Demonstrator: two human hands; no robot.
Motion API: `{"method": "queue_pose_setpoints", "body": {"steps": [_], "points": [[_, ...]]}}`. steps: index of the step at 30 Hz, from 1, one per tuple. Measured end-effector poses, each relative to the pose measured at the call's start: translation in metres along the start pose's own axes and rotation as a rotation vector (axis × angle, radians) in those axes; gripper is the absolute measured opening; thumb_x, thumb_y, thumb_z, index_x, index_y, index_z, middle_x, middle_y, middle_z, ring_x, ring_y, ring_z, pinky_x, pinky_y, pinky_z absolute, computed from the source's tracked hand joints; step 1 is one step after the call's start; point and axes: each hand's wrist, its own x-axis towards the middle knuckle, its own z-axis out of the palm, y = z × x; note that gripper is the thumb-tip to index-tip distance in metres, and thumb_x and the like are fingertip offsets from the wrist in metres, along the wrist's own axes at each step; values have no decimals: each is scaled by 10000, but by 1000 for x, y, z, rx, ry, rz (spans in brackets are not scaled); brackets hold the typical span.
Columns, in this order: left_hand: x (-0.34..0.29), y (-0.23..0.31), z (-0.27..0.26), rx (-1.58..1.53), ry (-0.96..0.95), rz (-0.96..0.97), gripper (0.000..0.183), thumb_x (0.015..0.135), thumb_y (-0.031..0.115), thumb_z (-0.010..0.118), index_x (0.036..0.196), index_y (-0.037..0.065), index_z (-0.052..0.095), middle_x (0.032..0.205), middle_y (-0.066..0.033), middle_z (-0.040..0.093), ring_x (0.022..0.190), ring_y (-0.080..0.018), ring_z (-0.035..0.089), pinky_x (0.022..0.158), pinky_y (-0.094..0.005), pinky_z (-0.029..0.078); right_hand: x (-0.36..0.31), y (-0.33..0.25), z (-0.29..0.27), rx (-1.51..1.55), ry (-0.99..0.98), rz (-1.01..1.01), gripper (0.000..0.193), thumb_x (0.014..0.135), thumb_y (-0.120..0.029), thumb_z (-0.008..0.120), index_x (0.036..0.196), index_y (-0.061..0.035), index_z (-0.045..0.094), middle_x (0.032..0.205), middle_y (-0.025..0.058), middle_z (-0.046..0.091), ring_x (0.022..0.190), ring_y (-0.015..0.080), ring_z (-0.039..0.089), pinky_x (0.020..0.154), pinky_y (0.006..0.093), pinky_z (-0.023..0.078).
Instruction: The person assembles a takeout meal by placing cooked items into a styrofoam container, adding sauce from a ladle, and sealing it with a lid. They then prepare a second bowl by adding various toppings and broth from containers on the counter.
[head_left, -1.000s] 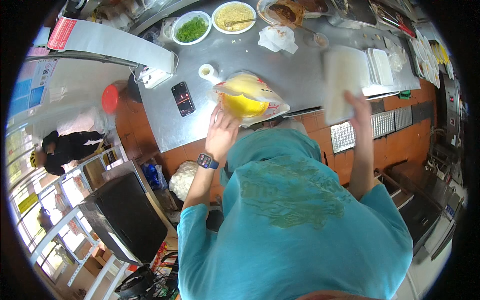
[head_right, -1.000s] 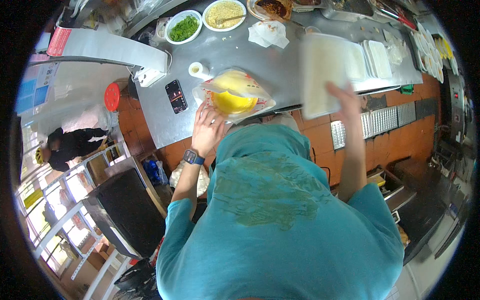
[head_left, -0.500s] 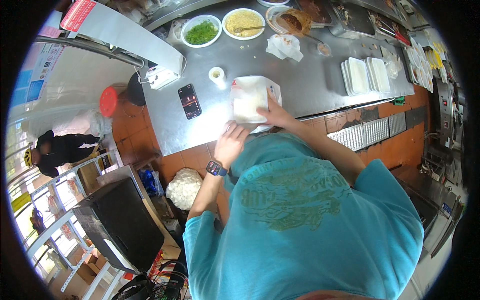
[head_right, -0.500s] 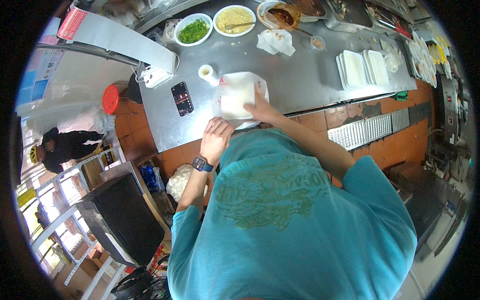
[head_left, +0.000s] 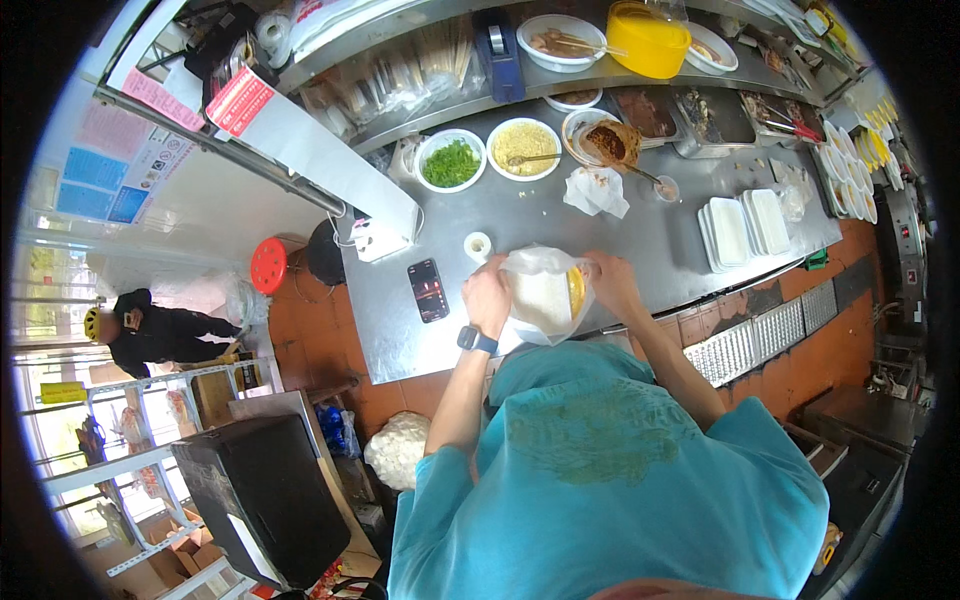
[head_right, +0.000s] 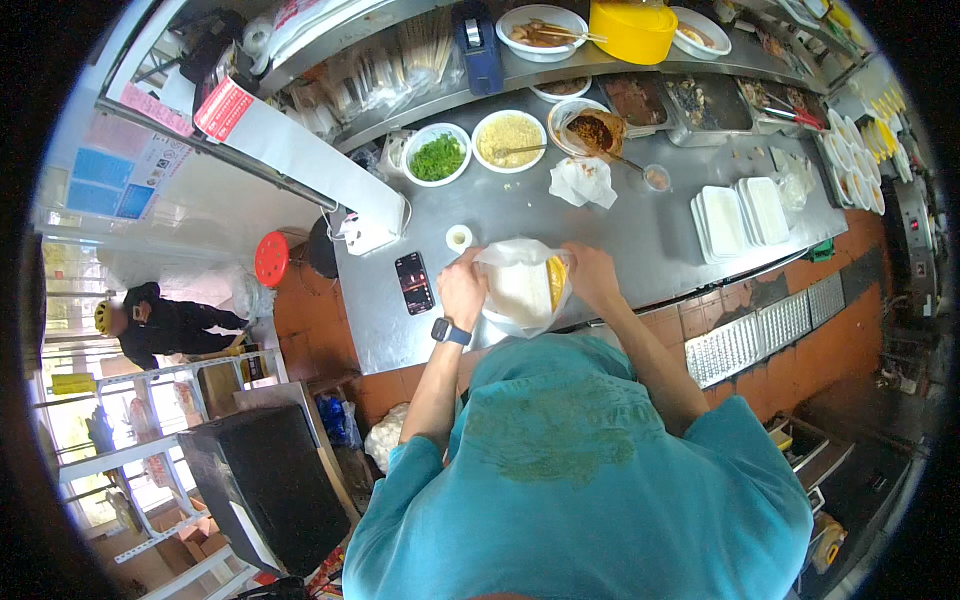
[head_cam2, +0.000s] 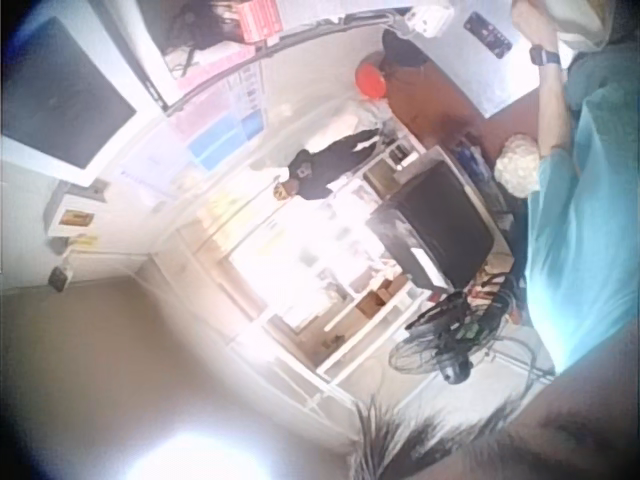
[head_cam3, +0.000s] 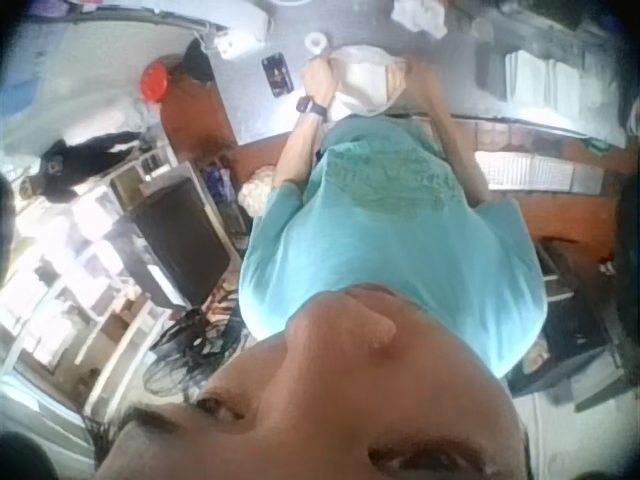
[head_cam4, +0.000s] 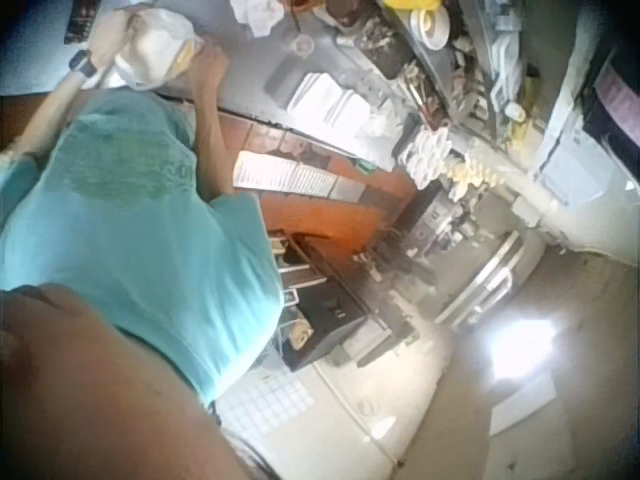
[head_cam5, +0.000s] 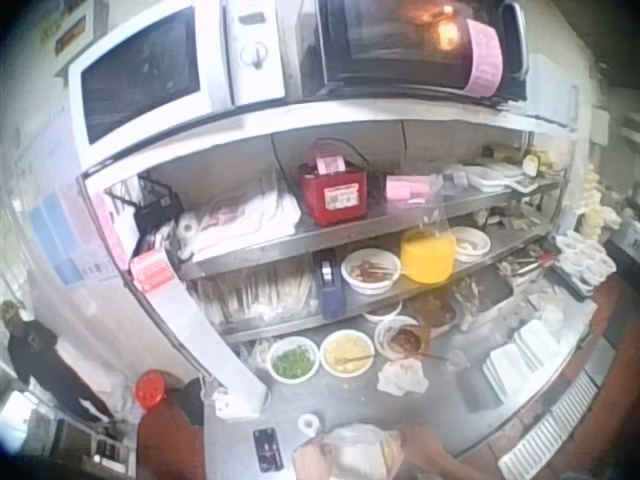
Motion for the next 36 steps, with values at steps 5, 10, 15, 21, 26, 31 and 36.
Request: {"method": "queue_pose_setpoints", "body": {"steps": [5,10,15,21,26,31,36], "points": [[11,-5,-10,55,-131,3,229,865,118,590,1052,122,722,821,-222,692,758,-403,683,710,-496,545,23,-1,-6,28,-11,-73,228,923,-135,545,1078,-104,709,915,174,712,813,391,678,740,481,546],[107,-3,-45,-155,129,70,190,891,162,614,1028,75,711,794,-172,700,735,-362,687,675,-446,542,28,-14,-18,212,-72,-9,218,920,-193,593,1086,-103,701,940,167,708,816,379,673,732,459,546],[292,-22,-92,217,449,177,374,860,240,655,1161,18,650,1223,-256,611,1151,-405,572,943,-475,470,20,-12,-30,180,-25,30,258,882,-183,594,1110,-96,676,901,173,699,828,392,669,725,485,537],[405,-69,-77,505,251,-151,597,793,430,712,1190,-8,629,1179,-296,633,1104,-427,623,965,-497,504,3,5,-44,131,25,-5,203,892,-177,582,1053,-98,678,933,151,709,823,383,667,719,477,540],[424,-94,-78,480,308,-120,399,828,360,678,992,-3,692,983,-249,712,928,-402,695,847,-497,557,-10,8,-49,192,42,38,154,881,-152,562,989,-92,654,874,130,693,780,365,664,687,479,535],[408,-73,-83,-188,448,-288,334,888,247,641,1044,-48,622,950,-228,704,781,-377,707,704,-448,579,-6,-9,-58,141,-13,22,181,910,-170,584,1047,-90,671,922,130,716,833,347,683,736,447,556],[275,-6,-74,-1115,456,-191,270,985,157,561,1194,96,400,840,-103,571,565,-167,581,438,-279,476,4,-44,-71,389,21,-101,333,957,-208,578,1279,-125,597,1000,126,708,835,290,697,745,406,560]]}}
